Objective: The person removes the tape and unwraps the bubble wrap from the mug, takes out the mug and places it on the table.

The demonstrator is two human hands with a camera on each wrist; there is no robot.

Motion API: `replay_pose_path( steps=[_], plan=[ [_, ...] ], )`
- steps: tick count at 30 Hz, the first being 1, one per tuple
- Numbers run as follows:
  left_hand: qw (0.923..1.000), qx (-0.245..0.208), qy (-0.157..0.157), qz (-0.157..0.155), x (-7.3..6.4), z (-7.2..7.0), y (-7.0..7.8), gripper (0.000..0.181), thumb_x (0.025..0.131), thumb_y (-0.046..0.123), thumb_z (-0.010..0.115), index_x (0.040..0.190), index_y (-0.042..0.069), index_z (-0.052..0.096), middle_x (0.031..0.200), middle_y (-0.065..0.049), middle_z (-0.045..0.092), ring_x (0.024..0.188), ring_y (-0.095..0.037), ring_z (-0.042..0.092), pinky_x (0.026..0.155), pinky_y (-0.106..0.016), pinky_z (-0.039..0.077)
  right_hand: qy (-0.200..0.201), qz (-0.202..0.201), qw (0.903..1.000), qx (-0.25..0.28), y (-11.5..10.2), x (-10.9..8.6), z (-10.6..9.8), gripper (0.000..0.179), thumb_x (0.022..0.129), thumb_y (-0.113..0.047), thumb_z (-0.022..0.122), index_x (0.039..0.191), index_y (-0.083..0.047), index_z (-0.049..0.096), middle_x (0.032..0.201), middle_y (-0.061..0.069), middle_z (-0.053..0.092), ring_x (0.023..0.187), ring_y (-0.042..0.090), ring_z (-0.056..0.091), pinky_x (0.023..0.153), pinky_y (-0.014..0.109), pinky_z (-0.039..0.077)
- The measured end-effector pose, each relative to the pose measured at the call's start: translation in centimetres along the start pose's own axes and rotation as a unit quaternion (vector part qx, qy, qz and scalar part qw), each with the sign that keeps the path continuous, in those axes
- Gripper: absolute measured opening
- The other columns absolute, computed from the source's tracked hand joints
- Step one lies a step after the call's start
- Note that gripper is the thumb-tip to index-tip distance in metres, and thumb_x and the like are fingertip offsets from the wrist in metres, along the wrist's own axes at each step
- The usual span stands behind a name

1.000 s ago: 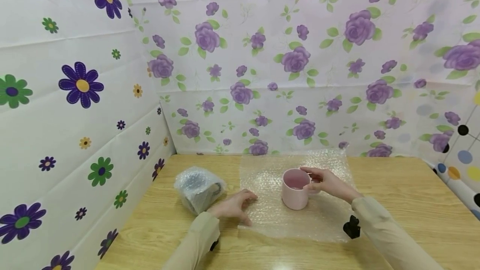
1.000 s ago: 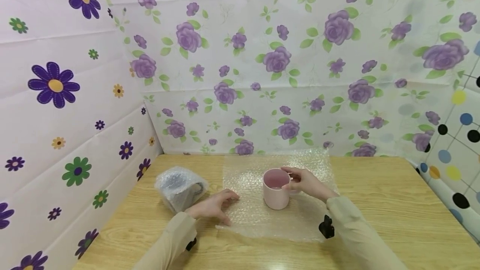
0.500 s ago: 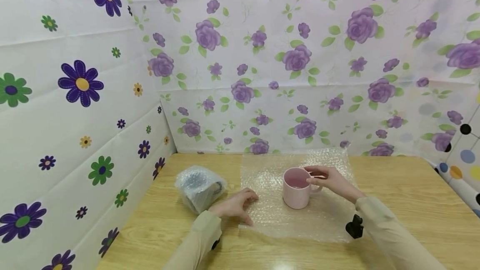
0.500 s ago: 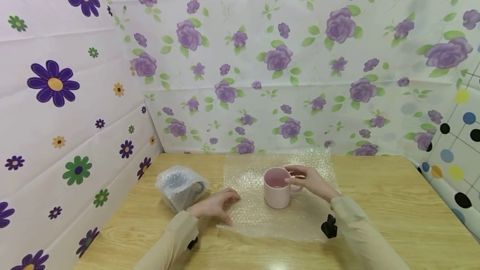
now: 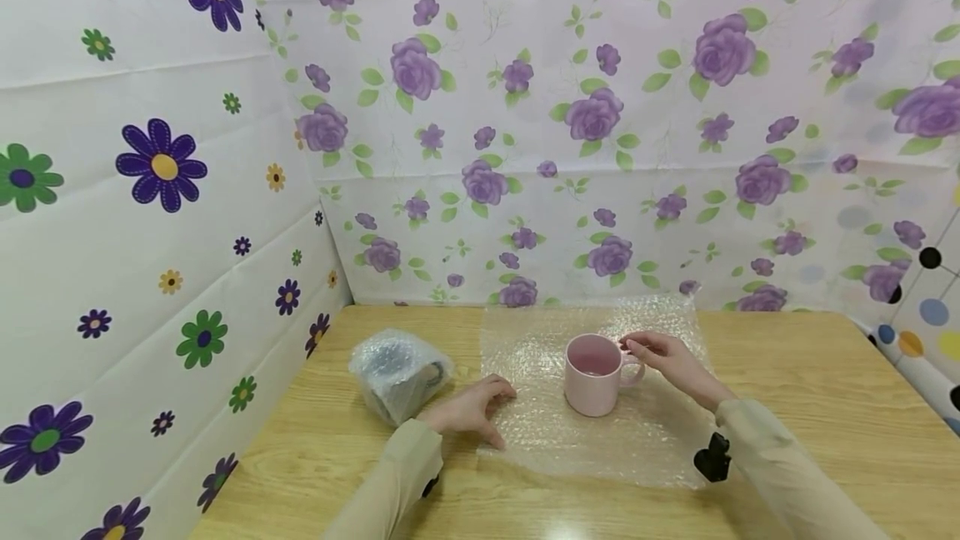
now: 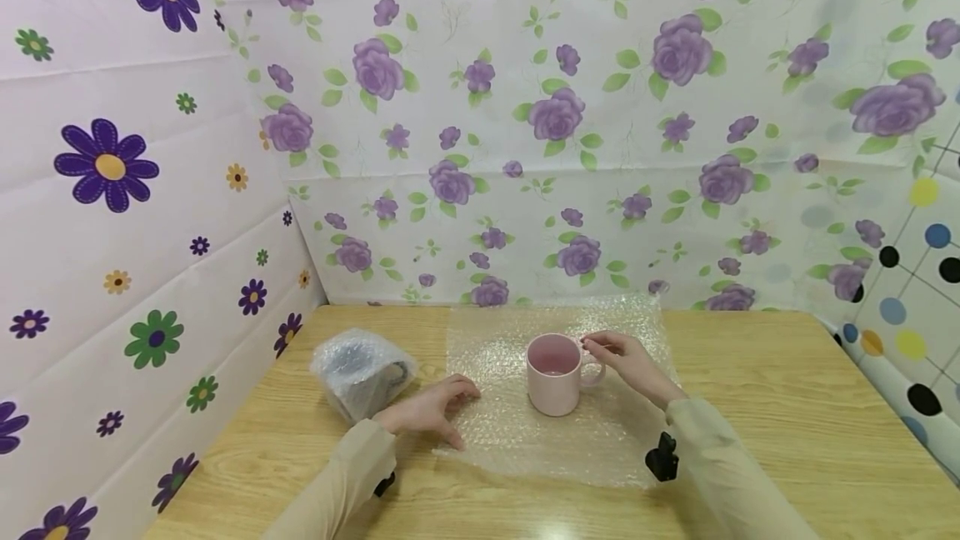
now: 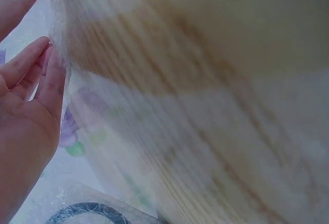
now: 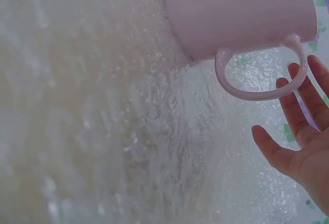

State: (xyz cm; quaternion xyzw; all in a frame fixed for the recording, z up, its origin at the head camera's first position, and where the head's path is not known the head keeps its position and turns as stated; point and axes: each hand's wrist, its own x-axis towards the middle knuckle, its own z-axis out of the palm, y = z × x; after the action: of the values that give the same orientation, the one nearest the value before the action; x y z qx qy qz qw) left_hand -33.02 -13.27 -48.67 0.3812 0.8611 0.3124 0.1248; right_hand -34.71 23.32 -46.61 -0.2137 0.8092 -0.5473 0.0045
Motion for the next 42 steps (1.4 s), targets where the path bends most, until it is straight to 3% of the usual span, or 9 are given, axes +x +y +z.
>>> replay_pose_path(
  steps=[5,12,18,21,28,42],
  plan=[
    [1.0,-0.001,0.0,0.0,0.0,-0.1,0.2,0.07,0.06,0.014,0.085,0.118,0.0,0.05,0.115,-0.009,0.045,0.101,-0.022,0.045,0.088,-0.029,0.038,0.006,0.027,0.9992,0.028,0.4,-0.1,0.1,0.039,0.097,-0.027,0.044,0.112,0.007,0.055,0.109,0.02,0.057,0.105,0.033,0.05,0.087,0.051,0.039],
    [1.0,0.004,-0.003,0.004,0.1,-0.3,0.5,0.07,0.059,0.014,0.085,0.117,-0.002,0.05,0.115,-0.01,0.045,0.101,-0.024,0.045,0.088,-0.03,0.038,0.011,0.064,0.995,0.076,0.9,-0.3,0.5,0.048,0.099,-0.031,0.038,0.11,0.013,0.052,0.103,0.02,0.057,0.095,0.019,0.054,0.084,0.044,0.044],
    [1.0,0.0,-0.005,0.002,0.0,-0.5,0.6,0.069,0.059,0.012,0.085,0.117,-0.002,0.05,0.114,-0.01,0.045,0.101,-0.025,0.045,0.088,-0.03,0.038,0.002,0.075,0.9925,0.097,1.2,-0.3,1.0,0.051,0.099,-0.034,0.035,0.103,0.012,0.055,0.101,0.018,0.058,0.1,0.034,0.053,0.081,0.042,0.046],
    [1.0,0.002,-0.005,0.008,0.0,-0.5,0.6,0.069,0.059,0.013,0.085,0.117,-0.002,0.05,0.115,-0.011,0.045,0.101,-0.025,0.045,0.088,-0.03,0.038,0.009,0.083,0.992,0.095,1.4,-0.3,1.3,0.049,0.098,-0.036,0.037,0.099,0.009,0.058,0.095,0.015,0.058,0.095,0.031,0.054,0.079,0.042,0.047],
    [1.0,0.0,-0.003,-0.002,0.0,-0.3,0.4,0.07,0.058,0.012,0.085,0.117,-0.002,0.05,0.115,-0.009,0.045,0.101,-0.022,0.045,0.088,-0.028,0.038,0.01,0.067,0.9906,0.119,2.2,0.1,1.8,0.045,0.098,-0.032,0.041,0.087,0.011,0.05,0.082,0.012,0.051,0.078,0.016,0.052,0.075,0.045,0.048],
    [1.0,0.003,-0.001,0.002,0.0,0.0,0.1,0.07,0.058,0.014,0.086,0.117,-0.001,0.05,0.113,-0.008,0.045,0.099,-0.021,0.045,0.086,-0.027,0.039,0.017,0.073,0.9885,0.132,2.5,0.0,2.2,0.045,0.096,-0.032,0.045,0.08,0.011,0.042,0.077,0.012,0.045,0.076,0.017,0.049,0.074,0.043,0.048]
  ],
)
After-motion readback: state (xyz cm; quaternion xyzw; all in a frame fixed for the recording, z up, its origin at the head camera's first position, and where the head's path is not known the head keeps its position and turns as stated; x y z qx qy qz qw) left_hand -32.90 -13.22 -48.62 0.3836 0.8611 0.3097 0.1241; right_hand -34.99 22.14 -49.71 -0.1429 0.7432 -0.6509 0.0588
